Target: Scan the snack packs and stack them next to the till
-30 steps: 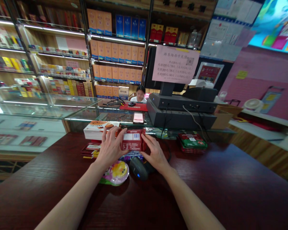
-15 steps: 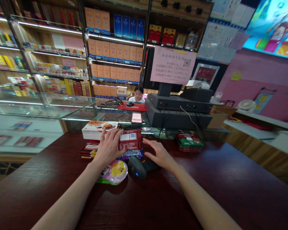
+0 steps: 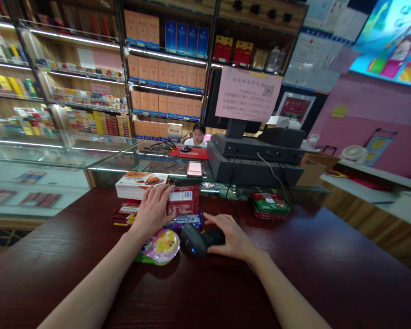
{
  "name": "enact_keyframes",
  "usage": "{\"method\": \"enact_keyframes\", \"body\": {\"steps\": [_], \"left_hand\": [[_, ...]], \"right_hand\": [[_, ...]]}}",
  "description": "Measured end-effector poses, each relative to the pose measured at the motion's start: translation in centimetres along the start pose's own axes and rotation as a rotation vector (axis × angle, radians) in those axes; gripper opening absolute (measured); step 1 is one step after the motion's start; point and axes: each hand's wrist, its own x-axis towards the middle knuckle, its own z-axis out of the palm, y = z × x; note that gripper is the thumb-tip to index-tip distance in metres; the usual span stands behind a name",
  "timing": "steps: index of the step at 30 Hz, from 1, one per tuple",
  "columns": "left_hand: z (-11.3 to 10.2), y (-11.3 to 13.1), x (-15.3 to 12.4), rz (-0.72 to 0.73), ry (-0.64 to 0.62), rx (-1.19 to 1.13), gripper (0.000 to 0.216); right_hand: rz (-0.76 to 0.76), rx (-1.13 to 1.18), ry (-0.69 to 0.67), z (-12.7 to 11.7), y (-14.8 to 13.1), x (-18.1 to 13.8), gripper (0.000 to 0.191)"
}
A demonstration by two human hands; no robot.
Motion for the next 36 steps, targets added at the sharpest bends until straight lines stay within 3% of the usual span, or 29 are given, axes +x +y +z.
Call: {"method": "enact_keyframes", "body": {"steps": [12, 23, 36], "left_hand": [[-0.2, 0.4, 0.0, -0.032, 0.063, 0.089, 0.081], [-0.2, 0.3, -0.1, -0.013, 0.052, 0.104, 0.079], [-0.1, 0.4, -0.2, -0.010, 0.046, 0.100, 0.081]], "right_hand": [[0.015, -0.086, -0.146, 1.3, 0.0, 0.2, 0.070], [0.007, -0.033, 0.199, -0.1, 0.1, 0.4, 0.065], [0.041, -0.012, 0.266, 0.0, 1.4, 0.1, 0.069]]}}
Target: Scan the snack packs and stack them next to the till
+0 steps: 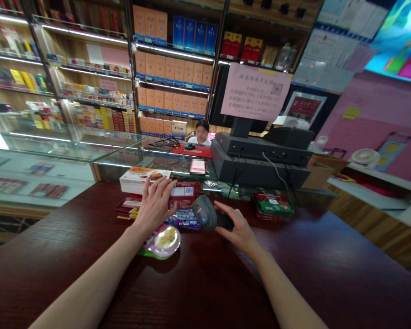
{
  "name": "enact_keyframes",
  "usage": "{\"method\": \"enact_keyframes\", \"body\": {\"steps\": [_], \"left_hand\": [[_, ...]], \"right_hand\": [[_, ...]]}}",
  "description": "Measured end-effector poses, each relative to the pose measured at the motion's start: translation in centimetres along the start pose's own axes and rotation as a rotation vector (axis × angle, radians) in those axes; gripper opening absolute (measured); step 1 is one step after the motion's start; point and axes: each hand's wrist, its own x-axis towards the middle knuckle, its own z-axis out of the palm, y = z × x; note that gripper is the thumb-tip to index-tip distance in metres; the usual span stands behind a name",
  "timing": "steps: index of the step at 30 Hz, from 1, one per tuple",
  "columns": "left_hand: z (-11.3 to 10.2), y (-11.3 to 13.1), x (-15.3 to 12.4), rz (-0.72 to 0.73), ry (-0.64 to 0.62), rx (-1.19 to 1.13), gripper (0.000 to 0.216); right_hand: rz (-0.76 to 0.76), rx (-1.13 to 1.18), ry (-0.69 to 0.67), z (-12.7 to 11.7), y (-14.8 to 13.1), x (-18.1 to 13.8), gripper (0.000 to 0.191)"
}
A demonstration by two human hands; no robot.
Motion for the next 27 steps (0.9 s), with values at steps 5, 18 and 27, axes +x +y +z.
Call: {"method": "enact_keyframes", "body": {"steps": [5, 18, 27], "left_hand": [[0.1, -0.1, 0.0, 0.000, 0.004, 0.017, 0.078], [-0.1, -0.2, 0.1, -0.005, 0.005, -0.026, 0.080], [0.0, -0.3, 0.1, -0.021, 0.021, -0.067, 0.083]], "right_hand": [[0.010, 0.024, -0.011, -0.1, -0.3, 0.0, 0.067], [-0.003, -0.001, -0.188, -0.2, -1.1, 0.0, 0.075], [-0.001, -0.043, -0.394, 0.8, -1.4, -0.2, 0.072]]}}
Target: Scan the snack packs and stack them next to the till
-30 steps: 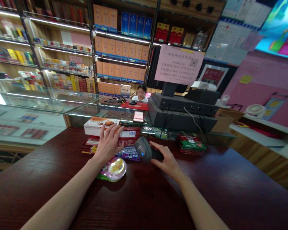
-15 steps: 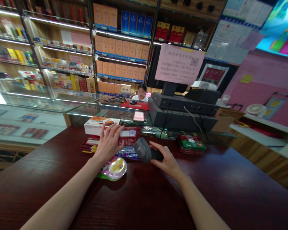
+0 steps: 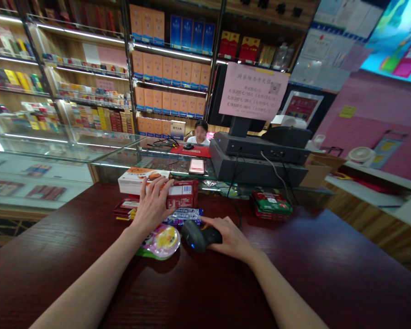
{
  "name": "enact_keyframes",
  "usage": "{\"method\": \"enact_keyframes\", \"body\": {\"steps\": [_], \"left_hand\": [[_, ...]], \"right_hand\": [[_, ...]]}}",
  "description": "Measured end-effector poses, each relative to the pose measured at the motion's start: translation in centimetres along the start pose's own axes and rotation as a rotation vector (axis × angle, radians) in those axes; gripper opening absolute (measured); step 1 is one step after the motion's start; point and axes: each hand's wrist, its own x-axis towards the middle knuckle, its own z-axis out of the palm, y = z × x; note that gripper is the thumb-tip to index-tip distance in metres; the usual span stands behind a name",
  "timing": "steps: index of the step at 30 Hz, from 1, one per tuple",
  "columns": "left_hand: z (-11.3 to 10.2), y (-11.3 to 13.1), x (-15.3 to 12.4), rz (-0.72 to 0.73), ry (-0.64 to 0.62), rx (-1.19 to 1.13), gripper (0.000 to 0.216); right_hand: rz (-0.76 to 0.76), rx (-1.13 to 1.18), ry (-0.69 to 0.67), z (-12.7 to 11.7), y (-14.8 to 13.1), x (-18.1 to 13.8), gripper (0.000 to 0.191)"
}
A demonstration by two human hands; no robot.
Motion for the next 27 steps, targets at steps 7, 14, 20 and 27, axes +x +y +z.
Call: {"method": "enact_keyframes", "body": {"steps": [7, 14, 20, 27], "left_hand": [[-0.1, 0.0, 0.1, 0.009, 0.015, 0.015, 0.082], [-0.5, 0.6, 0.4, 0.032, 0.021, 0.018, 0.082], [-1.1, 1.9, 0.7, 0.101, 0.012, -0.028, 0.085], [-1.4, 3.1, 0.8, 0.172, -0.009, -0.067, 0.083]], "right_hand": [[0.030, 0.010, -0.033, -0.4, -0.4, 0.0, 0.080], [0.069, 0.282, 0.166, -1.1, 0.1, 0.3, 0.048], [0.245, 0.588, 0.548, 0.2, 0.8, 2.1, 0.045], [0.300, 0.708, 0.605, 0.3, -0.2, 3.2, 0.037]]}}
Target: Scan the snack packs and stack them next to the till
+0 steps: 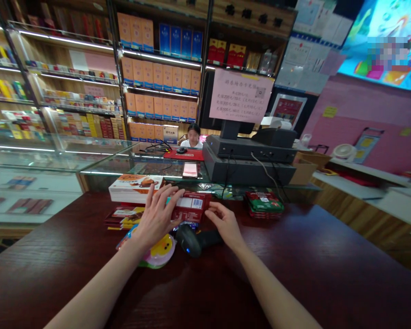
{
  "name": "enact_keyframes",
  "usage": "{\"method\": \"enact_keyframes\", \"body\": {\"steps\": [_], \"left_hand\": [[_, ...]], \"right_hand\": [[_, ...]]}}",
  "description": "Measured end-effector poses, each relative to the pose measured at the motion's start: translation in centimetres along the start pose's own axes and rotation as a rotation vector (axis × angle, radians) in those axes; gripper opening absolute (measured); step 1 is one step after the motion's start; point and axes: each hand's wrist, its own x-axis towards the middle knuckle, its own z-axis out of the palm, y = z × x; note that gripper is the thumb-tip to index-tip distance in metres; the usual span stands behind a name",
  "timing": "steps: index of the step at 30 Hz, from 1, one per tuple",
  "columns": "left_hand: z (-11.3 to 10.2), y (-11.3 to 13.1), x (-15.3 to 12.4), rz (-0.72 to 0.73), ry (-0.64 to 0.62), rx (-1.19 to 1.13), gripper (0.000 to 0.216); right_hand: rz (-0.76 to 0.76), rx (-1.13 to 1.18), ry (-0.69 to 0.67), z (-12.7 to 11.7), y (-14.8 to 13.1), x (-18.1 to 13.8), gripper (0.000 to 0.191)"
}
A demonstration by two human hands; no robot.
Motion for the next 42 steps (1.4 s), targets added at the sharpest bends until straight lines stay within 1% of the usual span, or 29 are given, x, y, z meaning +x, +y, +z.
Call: {"method": "enact_keyframes", "body": {"steps": [2, 4, 6, 9, 13, 18, 20, 21, 23, 25, 28, 32, 34, 37, 38, 42], "left_hand": [[0.0, 0.1, 0.1, -0.004, 0.003, 0.004, 0.082], [0.0, 0.2, 0.2, -0.022, 0.009, 0.014, 0.081], [0.0, 0.2, 0.3, -0.045, -0.002, 0.028, 0.082], [0.2, 0.1, 0.3, -0.075, -0.053, 0.039, 0.084], [0.6, -0.1, 0.2, -0.099, -0.093, 0.018, 0.085], [0.9, -0.1, 0.1, -0.126, -0.139, -0.156, 0.086], [1.0, -0.2, 0.0, -0.128, -0.167, -0.232, 0.080], [1.0, -0.3, 0.0, -0.127, -0.173, -0.264, 0.073], [1.1, -0.5, 0.0, -0.124, -0.155, -0.306, 0.058], [1.2, -0.8, 0.1, -0.117, -0.113, -0.316, 0.050], [1.4, -0.9, 0.1, -0.107, -0.032, -0.315, 0.047], [1.7, -1.0, 0.0, -0.120, 0.089, -0.343, 0.049], [1.9, -1.1, -0.1, -0.142, 0.135, -0.351, 0.039], [2.1, -1.6, -0.2, -0.146, 0.134, -0.346, 0.011], [2.1, -1.8, -0.2, -0.133, 0.119, -0.347, 0.007], [1.8, -1.9, -0.1, -0.097, 0.070, -0.372, 0.010]], "right_hand": [[-0.002, 0.006, -0.003, 0.0, -0.2, 0.0, 0.027], [0.004, 0.019, -0.005, 0.0, -0.3, 0.0, 0.022], [0.003, 0.022, 0.002, -0.1, -0.3, 0.0, 0.020], [-0.006, 0.009, 0.023, 0.0, -0.3, 0.0, 0.021], [-0.042, -0.055, 0.073, 0.0, -0.2, 0.1, 0.021], [-0.083, -0.158, 0.147, -0.3, 0.4, 0.3, 0.023], [-0.094, -0.191, 0.194, -0.5, 0.6, 0.3, 0.024], [-0.101, -0.204, 0.216, -0.5, 0.6, 0.3, 0.024], [-0.111, -0.213, 0.243, -0.6, 0.5, 0.3, 0.025], [-0.093, -0.178, 0.234, -0.6, 0.3, 0.3, 0.023], [-0.039, -0.087, 0.193, -0.5, 0.1, 0.2, 0.021], [-0.026, 0.031, 0.191, -0.5, 0.4, 0.3, 0.019], [-0.022, 0.084, 0.178, -0.6, 0.7, 0.4, 0.020], [-0.033, 0.089, 0.139, -1.1, 1.1, 0.5, 0.021], [-0.037, 0.072, 0.121, -1.3, 1.2, 0.5, 0.020], [-0.046, -0.006, 0.060, -2.3, 1.7, 0.6, 0.020]]}}
